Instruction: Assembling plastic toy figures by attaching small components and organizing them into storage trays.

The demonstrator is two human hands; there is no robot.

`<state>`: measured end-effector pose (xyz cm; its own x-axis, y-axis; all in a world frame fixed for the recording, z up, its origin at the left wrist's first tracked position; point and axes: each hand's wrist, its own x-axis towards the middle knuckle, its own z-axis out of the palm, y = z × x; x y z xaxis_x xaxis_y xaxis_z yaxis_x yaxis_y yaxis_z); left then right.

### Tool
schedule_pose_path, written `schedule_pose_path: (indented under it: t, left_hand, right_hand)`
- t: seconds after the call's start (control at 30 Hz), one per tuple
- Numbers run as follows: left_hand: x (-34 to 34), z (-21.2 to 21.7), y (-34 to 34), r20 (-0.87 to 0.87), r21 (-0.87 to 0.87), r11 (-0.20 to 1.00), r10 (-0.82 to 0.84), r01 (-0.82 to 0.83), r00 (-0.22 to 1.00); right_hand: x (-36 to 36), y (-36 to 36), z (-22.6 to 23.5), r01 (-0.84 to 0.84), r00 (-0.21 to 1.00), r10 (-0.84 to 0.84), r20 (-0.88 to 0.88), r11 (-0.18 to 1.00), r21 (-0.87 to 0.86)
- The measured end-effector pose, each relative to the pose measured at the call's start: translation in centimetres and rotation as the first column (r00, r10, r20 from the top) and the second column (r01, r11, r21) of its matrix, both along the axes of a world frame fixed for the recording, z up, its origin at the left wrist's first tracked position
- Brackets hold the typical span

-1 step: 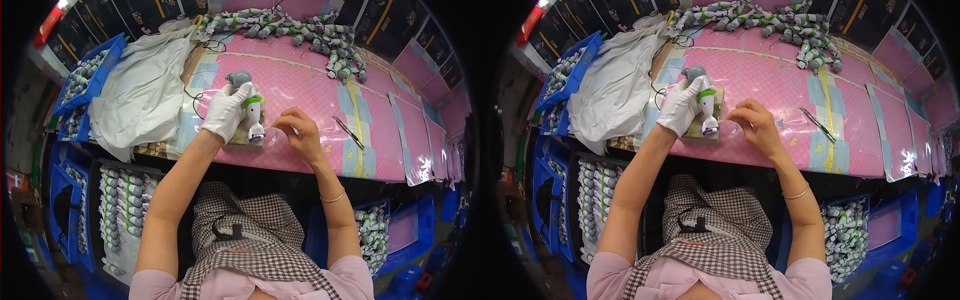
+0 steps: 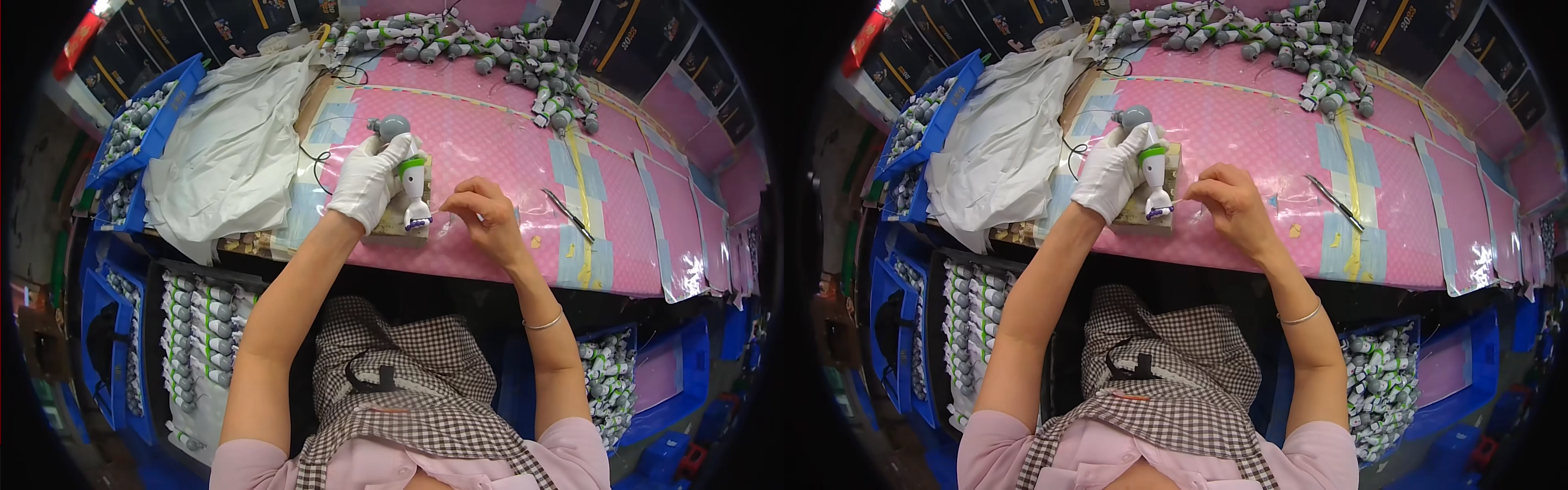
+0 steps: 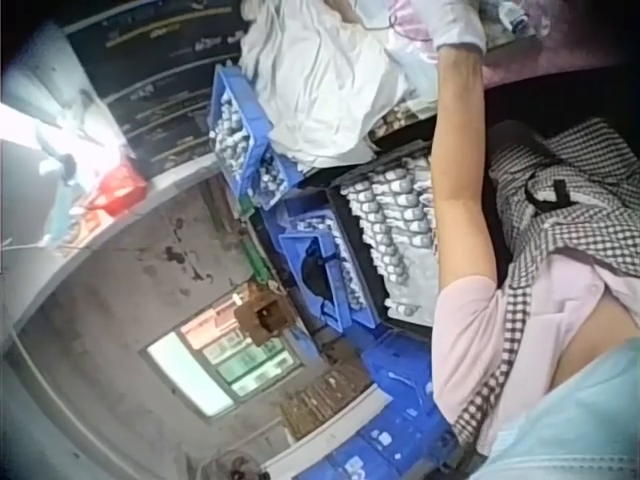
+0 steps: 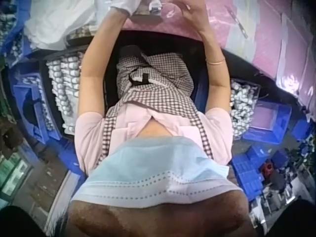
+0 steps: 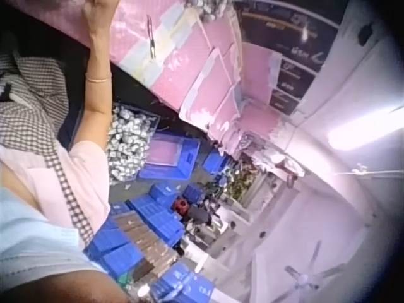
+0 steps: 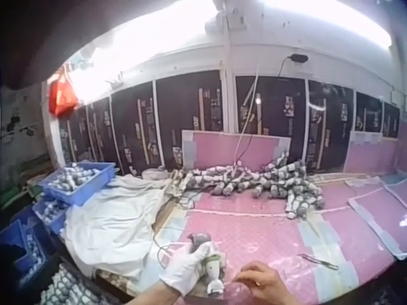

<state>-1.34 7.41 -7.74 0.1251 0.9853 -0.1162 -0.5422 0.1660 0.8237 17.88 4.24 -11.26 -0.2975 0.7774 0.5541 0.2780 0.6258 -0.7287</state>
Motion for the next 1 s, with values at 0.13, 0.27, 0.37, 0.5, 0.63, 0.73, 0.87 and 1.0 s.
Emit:
schedule_pose_path:
  t: [0.13, 0.27, 0.37, 0.5, 0.63, 0.73, 0.87, 1.0]
  left_hand:
    - [0.1, 0.4, -0.5, -0.050, 0.017, 1.000, 0.023, -0.022, 0.998]
    - [0.0, 0.3, -0.4, -0.014, 0.020, 1.000, 0.020, -0.020, 1.000]
    - [0.0, 0.1, -0.3, 0.016, -0.002, 1.000, 0.004, -0.004, 1.000]
    - [-0.1, 0.4, -0.3, -0.009, 0.003, 1.000, -0.005, 0.005, 1.000]
    - [-0.2, 0.2, -0.2, -0.002, 0.007, 1.000, -0.004, 0.004, 1.000]
    - [0.1, 0.0, -0.3, -0.001, -0.013, 1.000, 0.014, -0.014, 1.000]
    - [-0.1, -0.1, -0.3, -0.040, 0.028, 1.000, -0.010, 0.011, 0.999]
    - [0.0, -0.2, -0.1, 0.023, 0.019, 1.000, 0.020, -0.020, 1.000]
  right_hand:
    - [-1.0, 0.2, 0.5, 0.012, 1.000, -0.014, 0.014, 0.995, 0.099]
    - [-1.2, 0.1, 0.2, 0.029, 0.992, -0.026, -0.122, 0.999, 0.024]
    - [-0.5, -0.2, -0.2, -0.047, 0.996, 0.046, -0.080, 0.999, -0.014]
    - [-0.8, -0.8, 0.3, 0.010, 0.988, -0.018, -0.155, 0.999, -0.054]
    - [-1.2, -0.5, 0.5, -0.062, 0.997, 0.063, -0.046, 0.998, 0.027]
    - [-1.2, -0.6, 0.3, -0.058, 0.998, 0.058, 0.000, 0.995, 0.080]
    - [-1.7, -0.4, 0.9, 0.054, 0.998, -0.060, 0.025, 0.981, 0.188]
    - [-1.4, -1.0, -0.7, 0.058, 0.998, -0.059, -0.002, 0.980, 0.190]
